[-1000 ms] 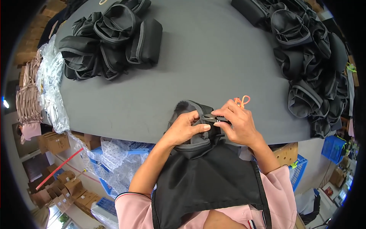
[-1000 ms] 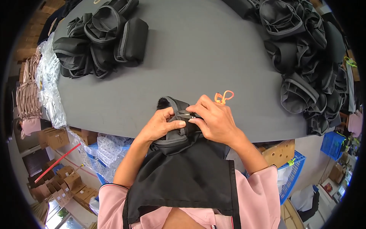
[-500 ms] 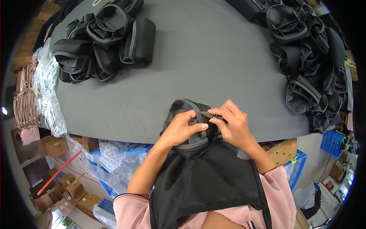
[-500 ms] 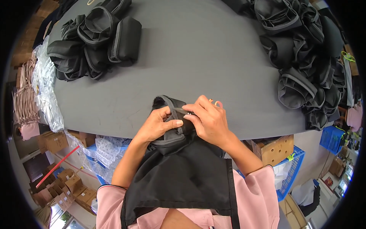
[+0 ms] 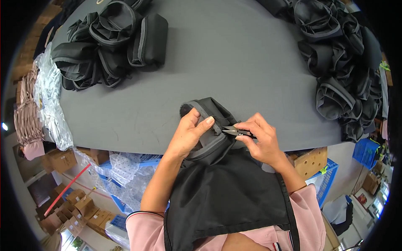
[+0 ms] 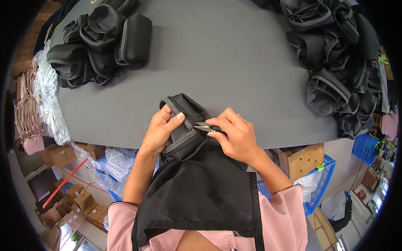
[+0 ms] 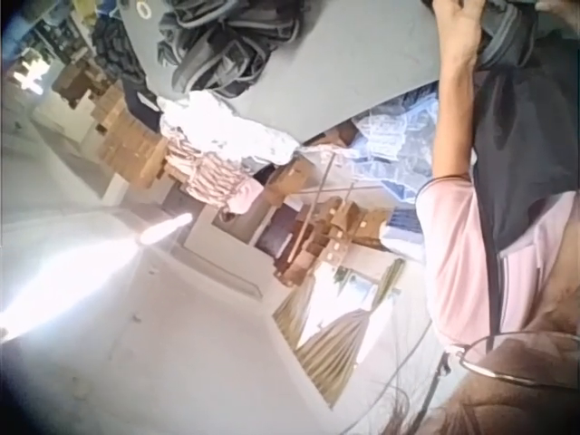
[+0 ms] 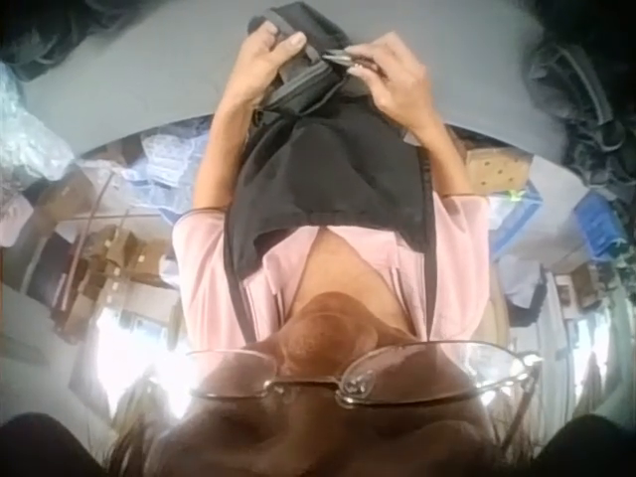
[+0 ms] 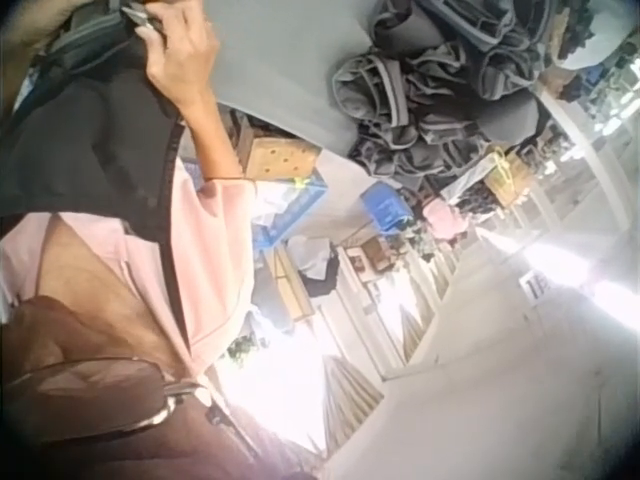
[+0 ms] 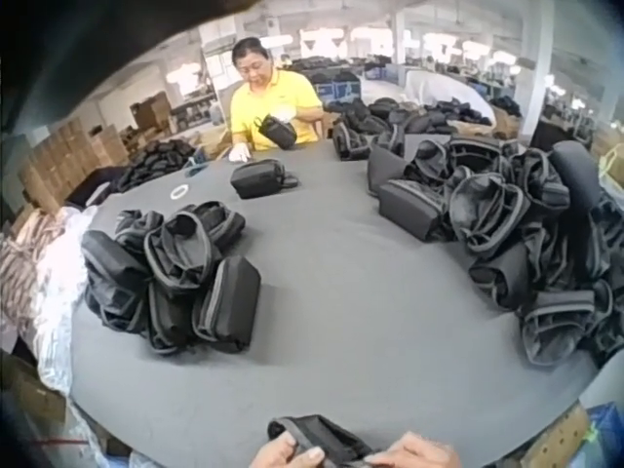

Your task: Using a small trimmer or nipper to remove loose threads and inspect soft storage bags in a factory.

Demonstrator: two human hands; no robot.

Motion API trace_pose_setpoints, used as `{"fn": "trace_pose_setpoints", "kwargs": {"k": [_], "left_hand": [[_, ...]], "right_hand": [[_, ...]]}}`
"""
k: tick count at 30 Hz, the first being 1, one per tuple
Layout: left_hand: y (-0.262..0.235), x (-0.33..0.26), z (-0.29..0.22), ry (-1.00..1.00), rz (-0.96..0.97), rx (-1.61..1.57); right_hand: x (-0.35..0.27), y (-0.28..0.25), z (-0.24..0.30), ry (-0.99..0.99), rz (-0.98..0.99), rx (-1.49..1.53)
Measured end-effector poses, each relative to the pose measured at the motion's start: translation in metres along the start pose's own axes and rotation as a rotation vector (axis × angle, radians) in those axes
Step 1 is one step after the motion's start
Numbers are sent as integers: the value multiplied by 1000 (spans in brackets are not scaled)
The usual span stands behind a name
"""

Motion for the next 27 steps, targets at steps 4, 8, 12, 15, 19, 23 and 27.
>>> {"fn": "trace_pose_setpoints", "kwargs": {"k": [4,8,12,15,19,23,27], "left_hand": [[1,-1,3,37,0,21],[1,-2,7,28,-2,36],[-2,-2,11,5,-16,73],[3,-2,6,41,-26,12],[0,-3,7,72,-34,26],[-3,-9,-5,-18,-63,-27],[8,-21,-22,64,-36,-214]], "right_hand": [[5,1,4,-64,39,-44],[6,3,6,-147,35,-108],[2,5,7,-160,0,-134],[-1,7,7,-112,-45,-98],[-1,11,9,-24,-73,8],[5,8,18,-165,-154,56],[5,-15,28,68,17,296]]}}
Point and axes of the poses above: each hand's wrist, its own x-axis towards the middle knuckle, its own y-axis out of the palm, z = x × y, the point moved 1 cm from there along x, towards the middle knuckle, and after that the axes turned 3 degrees about y, right-handed, at the moved point
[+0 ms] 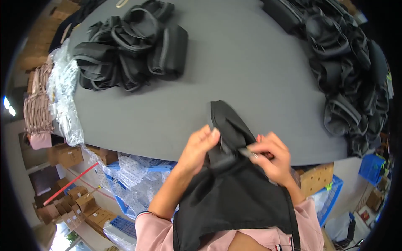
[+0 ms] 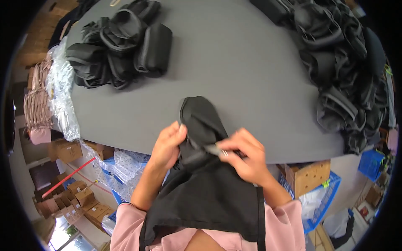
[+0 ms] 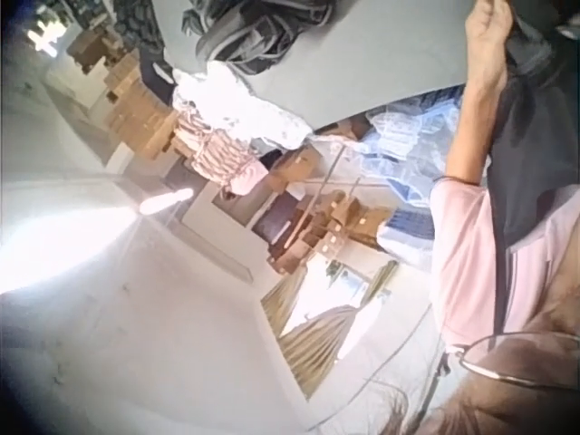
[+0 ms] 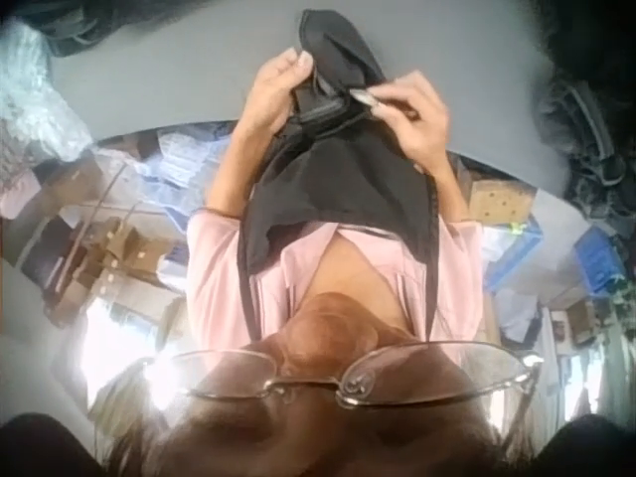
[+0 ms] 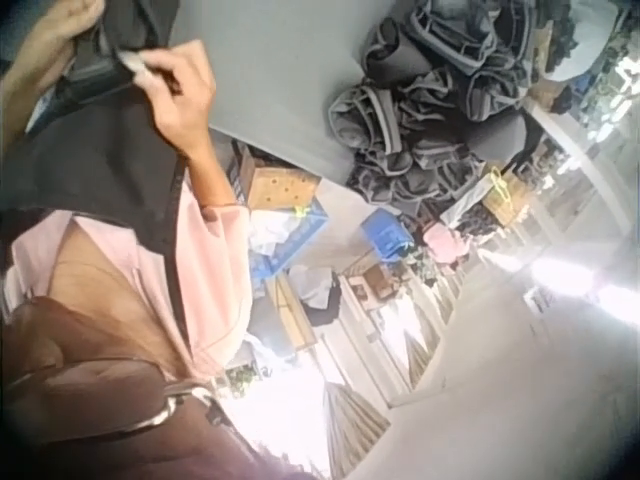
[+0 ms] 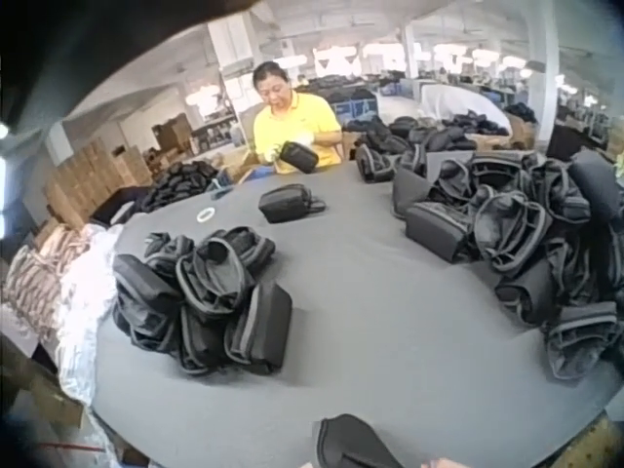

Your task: Using a small trimmer or nipper to remove loose threads and inspect soft storage bags in a factory.

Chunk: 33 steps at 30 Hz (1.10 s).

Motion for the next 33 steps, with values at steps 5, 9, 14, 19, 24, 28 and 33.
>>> {"fn": "trace_pose_setpoints", "kwargs": {"k": [5,9,14,19,24,28,33], "left_hand": [[-50,10,22,-46,-9,-518],[-57,12,-4,-54,-399,-245],[-56,-22,-117,563,-166,922],[-137,8,-77,447,-571,1830],[-184,14,-19,25,-597,1867],[-154,7,-24,252,-710,1878],[-107,-25,-69,692,-702,1560]], "right_hand": [[6,-6,-17,8,128,336],[-4,-5,-27,260,101,349],[-16,-28,-42,336,-225,487],[12,-63,-50,340,-515,313],[48,-161,-69,292,-756,-154],[100,-227,-94,122,-849,-757],[173,-243,-62,376,-451,-1322]]}}
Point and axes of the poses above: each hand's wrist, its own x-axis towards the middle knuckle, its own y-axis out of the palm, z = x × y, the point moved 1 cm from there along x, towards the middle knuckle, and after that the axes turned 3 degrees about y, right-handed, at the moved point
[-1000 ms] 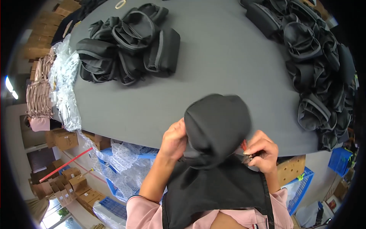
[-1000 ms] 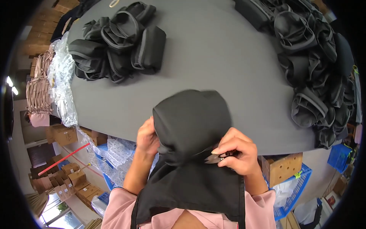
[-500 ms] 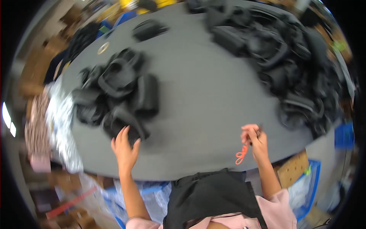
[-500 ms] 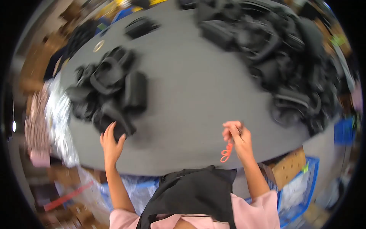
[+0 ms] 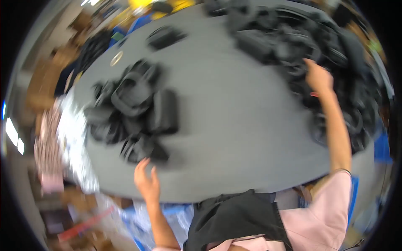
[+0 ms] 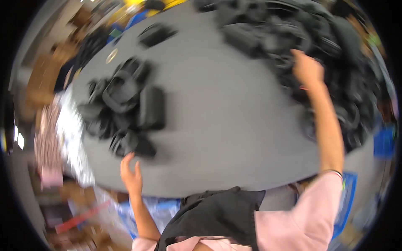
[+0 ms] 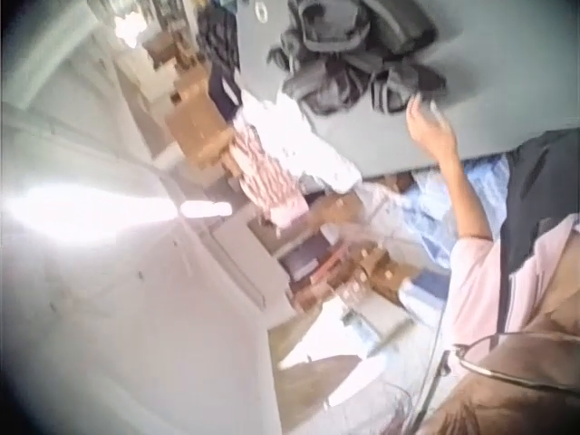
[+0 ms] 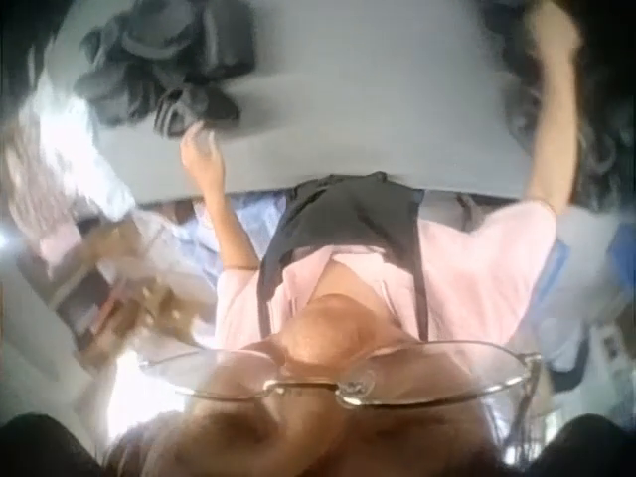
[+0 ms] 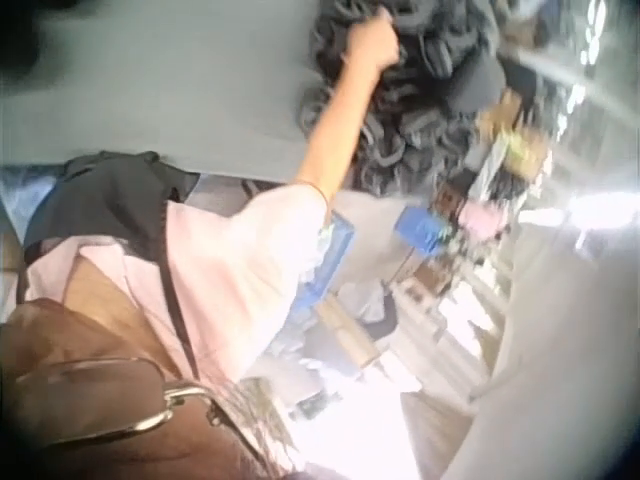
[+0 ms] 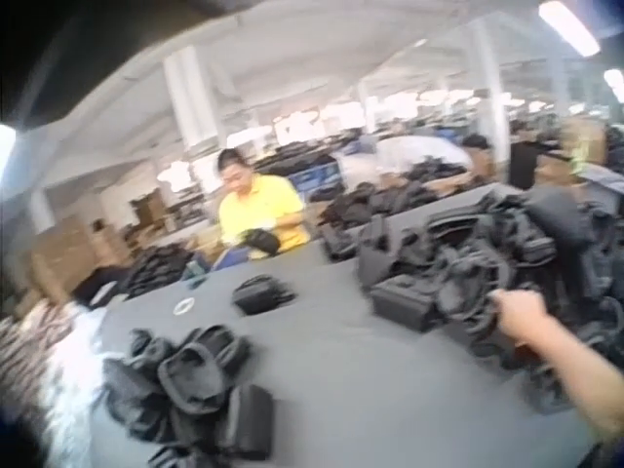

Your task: Using a small trimmer or nipper to remove loose threads and inspect soft storage bags in a factory.

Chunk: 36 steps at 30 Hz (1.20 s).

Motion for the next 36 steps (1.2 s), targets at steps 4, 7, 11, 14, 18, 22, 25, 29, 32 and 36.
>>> {"fn": "trace_pose_setpoints", "kwargs": {"k": [4,7,11,14,18,22,25,29,32,36], "left_hand": [[-10,18,-86,108,5,-190],[-5,16,-106,169,21,-319],[18,4,-129,289,82,-586],[60,-3,-132,503,22,-423],[67,-14,-110,758,123,-248],[67,-44,-78,1011,482,-177],[67,-45,-86,1053,589,-142],[86,-40,-72,847,736,-130],[94,-41,-76,581,719,-271],[78,-54,-91,208,628,-551]], "right_hand": [[25,41,-101,-116,-36,19],[-19,-1,-15,-226,-57,274],[-129,9,82,-471,-85,567],[-223,34,106,-504,90,807],[-277,32,108,-555,384,941],[-267,13,113,-565,496,858],[-252,18,119,-550,389,840],[-248,23,171,-363,15,987],[-295,11,168,-57,125,1310],[-350,18,169,309,439,1542]]}}
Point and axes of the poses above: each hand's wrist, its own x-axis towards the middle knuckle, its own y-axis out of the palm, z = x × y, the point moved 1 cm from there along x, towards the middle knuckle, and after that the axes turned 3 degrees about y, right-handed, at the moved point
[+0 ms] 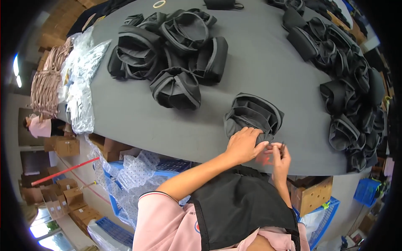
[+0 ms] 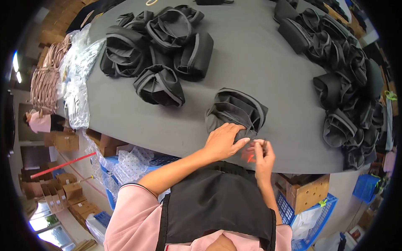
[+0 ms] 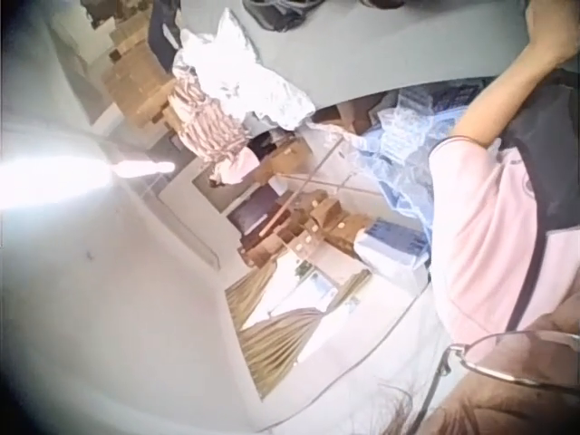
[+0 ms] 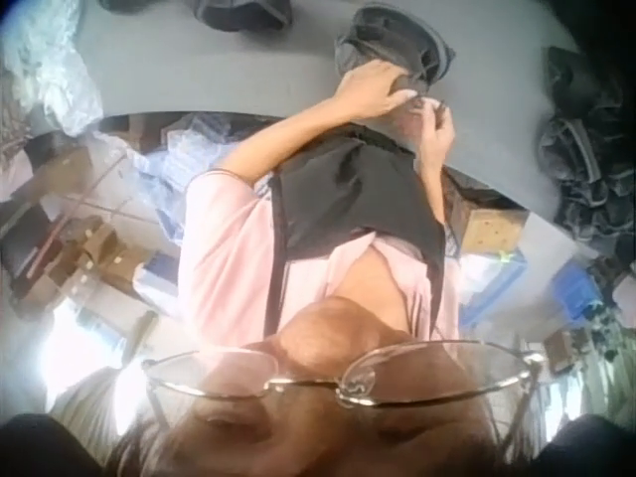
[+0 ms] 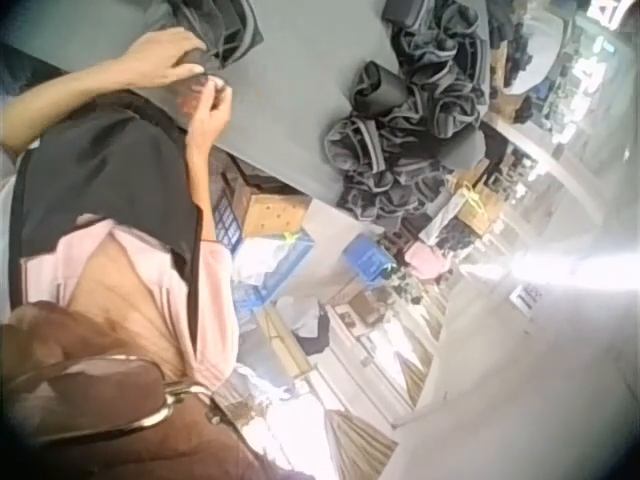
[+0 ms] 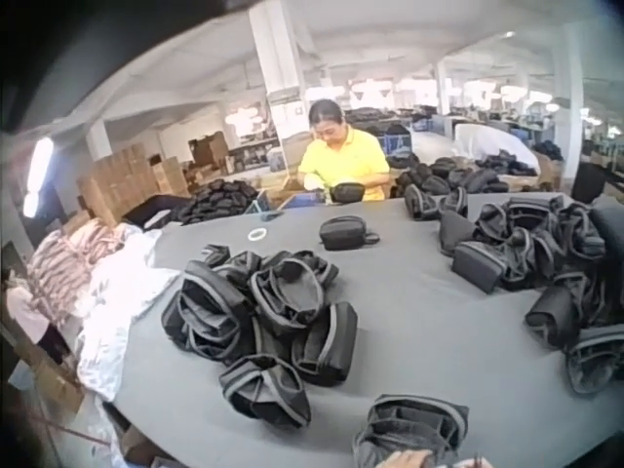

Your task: Using a small trimmer or nipper to remove loose threads and inspect soft storage bags in a factory.

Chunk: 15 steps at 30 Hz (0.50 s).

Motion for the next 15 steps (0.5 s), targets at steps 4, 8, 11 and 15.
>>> {"fn": "trace_pose_setpoints", "kwargs": {"k": [4,8,11,15], "left_hand": [[7,-4,-10,-13,-5,-50],[-10,-1,-7,-51,153,-107],[-47,-14,-3,29,-66,-278],[-85,-33,69,-271,-844,-530]], "right_hand": [[2,11,1,138,-41,258],[16,3,-2,177,-59,167],[31,-14,-13,263,-120,112],[66,-54,-37,455,-257,511]]}}
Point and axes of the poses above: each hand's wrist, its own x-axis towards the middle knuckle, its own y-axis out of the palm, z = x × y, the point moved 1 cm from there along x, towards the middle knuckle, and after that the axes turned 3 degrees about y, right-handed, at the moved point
